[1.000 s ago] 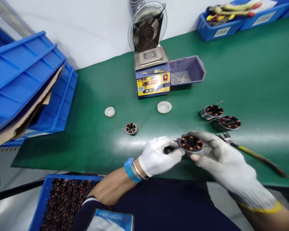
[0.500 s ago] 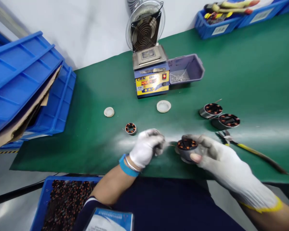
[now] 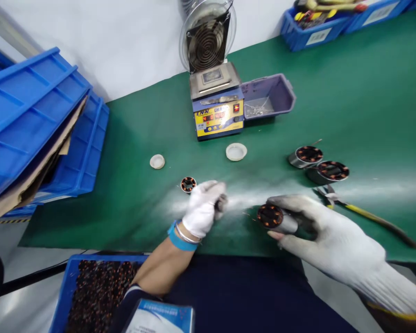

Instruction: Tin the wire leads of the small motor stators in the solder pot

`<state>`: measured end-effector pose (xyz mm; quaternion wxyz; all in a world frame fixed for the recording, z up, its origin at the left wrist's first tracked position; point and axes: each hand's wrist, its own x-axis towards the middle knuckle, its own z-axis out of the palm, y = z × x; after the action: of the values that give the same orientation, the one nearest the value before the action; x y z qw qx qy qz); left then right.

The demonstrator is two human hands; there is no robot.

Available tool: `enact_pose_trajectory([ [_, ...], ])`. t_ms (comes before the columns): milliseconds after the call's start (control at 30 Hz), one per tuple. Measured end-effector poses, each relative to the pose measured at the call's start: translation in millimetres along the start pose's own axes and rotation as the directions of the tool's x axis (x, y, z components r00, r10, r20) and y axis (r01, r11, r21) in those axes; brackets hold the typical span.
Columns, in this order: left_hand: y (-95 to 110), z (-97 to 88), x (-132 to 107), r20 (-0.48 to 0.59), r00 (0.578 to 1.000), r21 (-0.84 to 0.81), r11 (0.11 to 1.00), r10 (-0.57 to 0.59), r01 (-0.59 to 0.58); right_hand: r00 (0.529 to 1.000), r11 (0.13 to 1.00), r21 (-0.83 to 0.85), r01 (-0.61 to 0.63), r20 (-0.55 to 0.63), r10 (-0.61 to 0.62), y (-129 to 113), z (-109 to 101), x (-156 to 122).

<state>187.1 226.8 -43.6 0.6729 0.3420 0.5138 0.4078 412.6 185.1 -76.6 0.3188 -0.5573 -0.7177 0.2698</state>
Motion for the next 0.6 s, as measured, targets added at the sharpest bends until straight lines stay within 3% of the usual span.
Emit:
enact_pose_trajectory([
  [67, 1, -1.7, 0, -0.075, 0.989, 0.057, 0.991, 0.125, -0.121, 0.994, 0.992, -0.068, 0.107, -0.009, -0.108, -2, -4, 1],
  [133, -4, 1.3, -2, 0.062, 0.983, 0.252, 0.951, 0.17, -0.181, 0.973, 0.969, -0.099, 0.228, -0.007, -0.23, -4, -7, 3],
  [200, -11, 7.2, -4, 0.248, 0.961, 0.404, 0.889, 0.119, -0.214, 0.942, 0.934, -0.126, 0.333, 0.015, -0.334, -4, -9, 4],
  [267, -18, 11.9, -6, 0.29, 0.954, 0.442, 0.872, 0.08, -0.208, 0.914, 0.9, -0.161, 0.405, 0.048, -0.403, 0, -10, 3],
  [333, -20, 12.9, -6, 0.143, 0.981, 0.393, 0.902, 0.131, -0.178, 0.902, 0.881, -0.199, 0.43, 0.06, -0.427, 8, -12, 2],
  [400, -18, 11.0, -6, -0.039, 0.977, 0.324, 0.928, 0.209, -0.185, 0.915, 0.886, -0.236, 0.399, 0.041, -0.401, 15, -13, 1],
  [433, -18, 10.0, -6, -0.065, 0.971, 0.314, 0.929, 0.228, -0.197, 0.925, 0.894, -0.245, 0.375, 0.038, -0.378, 17, -14, 0],
  [467, -17, 9.2, -6, -0.027, 0.975, 0.327, 0.923, 0.221, -0.201, 0.931, 0.899, -0.247, 0.361, 0.04, -0.363, 18, -13, 0],
  [533, -17, 9.3, -7, 0.178, 0.978, 0.376, 0.911, 0.108, -0.169, 0.925, 0.896, -0.232, 0.378, 0.047, -0.378, 18, -12, 0],
  [600, -18, 10.6, -8, 0.326, 0.945, 0.389, 0.915, -0.028, -0.107, 0.907, 0.882, -0.22, 0.417, 0.041, -0.419, 16, -10, 1],
])
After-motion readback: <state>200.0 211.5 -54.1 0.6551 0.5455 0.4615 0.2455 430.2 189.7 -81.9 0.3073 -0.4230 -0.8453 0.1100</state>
